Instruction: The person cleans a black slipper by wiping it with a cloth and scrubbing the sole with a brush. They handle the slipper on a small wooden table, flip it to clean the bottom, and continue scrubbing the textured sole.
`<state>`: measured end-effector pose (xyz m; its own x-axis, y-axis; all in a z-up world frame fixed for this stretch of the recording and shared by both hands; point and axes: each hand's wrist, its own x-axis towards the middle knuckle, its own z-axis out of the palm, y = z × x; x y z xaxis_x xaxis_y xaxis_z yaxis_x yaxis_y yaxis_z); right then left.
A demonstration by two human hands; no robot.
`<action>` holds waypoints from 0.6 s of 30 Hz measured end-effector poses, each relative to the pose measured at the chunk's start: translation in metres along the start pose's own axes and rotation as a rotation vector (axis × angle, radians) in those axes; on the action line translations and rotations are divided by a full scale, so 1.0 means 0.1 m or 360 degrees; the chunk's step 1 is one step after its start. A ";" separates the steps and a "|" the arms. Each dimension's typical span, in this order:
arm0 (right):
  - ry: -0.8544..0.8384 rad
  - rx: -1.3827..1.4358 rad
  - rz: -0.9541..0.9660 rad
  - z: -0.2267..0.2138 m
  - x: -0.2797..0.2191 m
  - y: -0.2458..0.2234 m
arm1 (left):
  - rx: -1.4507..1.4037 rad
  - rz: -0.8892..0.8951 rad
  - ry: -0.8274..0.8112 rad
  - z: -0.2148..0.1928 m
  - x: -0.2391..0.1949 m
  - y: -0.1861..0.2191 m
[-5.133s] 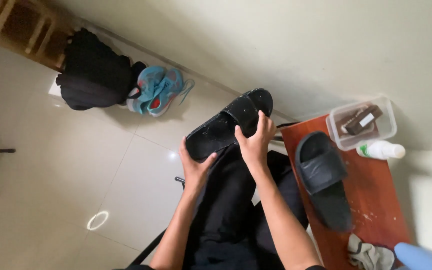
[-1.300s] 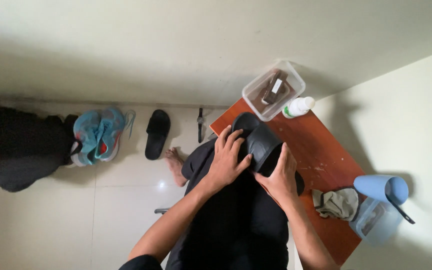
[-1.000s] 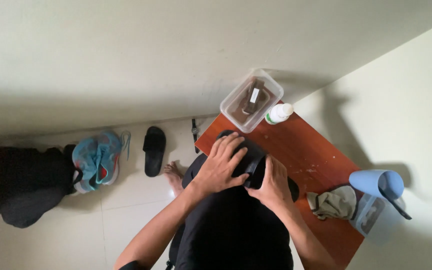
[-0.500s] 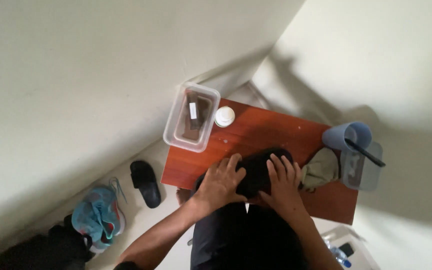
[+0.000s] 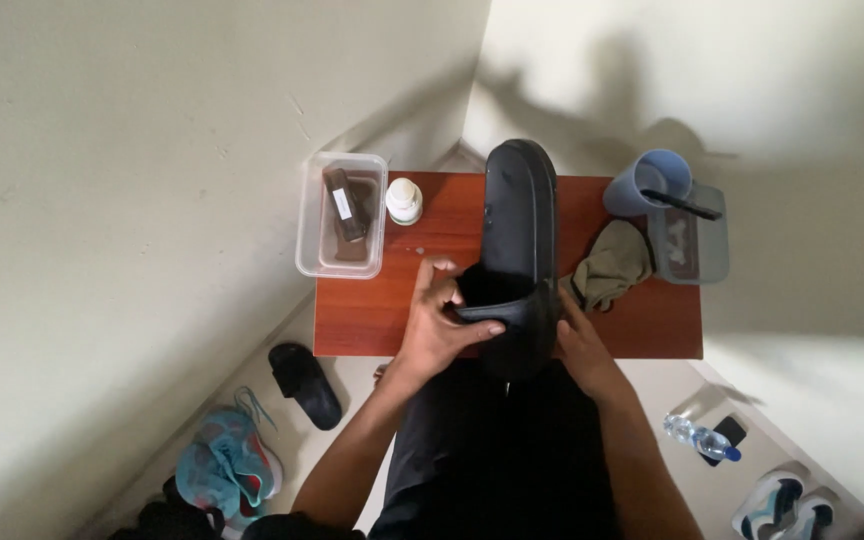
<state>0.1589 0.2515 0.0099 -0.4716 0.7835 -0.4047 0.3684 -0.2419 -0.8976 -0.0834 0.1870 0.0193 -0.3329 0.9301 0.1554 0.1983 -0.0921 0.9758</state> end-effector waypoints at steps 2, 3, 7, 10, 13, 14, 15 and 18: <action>-0.0079 0.0041 -0.0188 -0.05 -0.01 -0.17 | -0.0097 0.0050 -0.0015 0.14 0.01 -0.06; -0.0174 0.0078 -0.0366 -0.07 -0.02 -0.25 | -0.0193 0.0086 -0.0019 0.21 -0.01 -0.09; -0.0362 0.0428 -0.0432 -0.28 0.07 0.25 | -0.0373 0.0186 -0.0043 0.46 -0.08 -0.16; -0.0468 0.0372 -0.0538 -0.43 0.16 0.19 | -0.0486 0.0347 -0.0096 0.51 -0.10 -0.02; -0.0478 0.0139 -0.0669 -0.53 0.10 -0.25 | -0.0704 0.0331 -0.0187 0.45 -0.02 0.05; -0.0458 -0.0122 -0.0631 -0.48 -0.05 -0.54 | -0.0666 0.0406 -0.0146 0.39 -0.04 0.05; -0.0435 -0.0382 -0.0594 -0.43 -0.20 -0.83 | -0.0626 0.0479 -0.0106 0.34 -0.06 0.04; -0.0209 -0.1137 -0.0859 -0.50 -0.13 -0.87 | -0.0215 0.0496 0.0083 -0.03 -0.20 0.11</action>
<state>0.1731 0.2908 0.1018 -0.7959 0.6053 -0.0158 0.4595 0.5868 -0.6667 -0.0770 0.1665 0.0271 -0.3230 0.8308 0.4533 0.1749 -0.4183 0.8913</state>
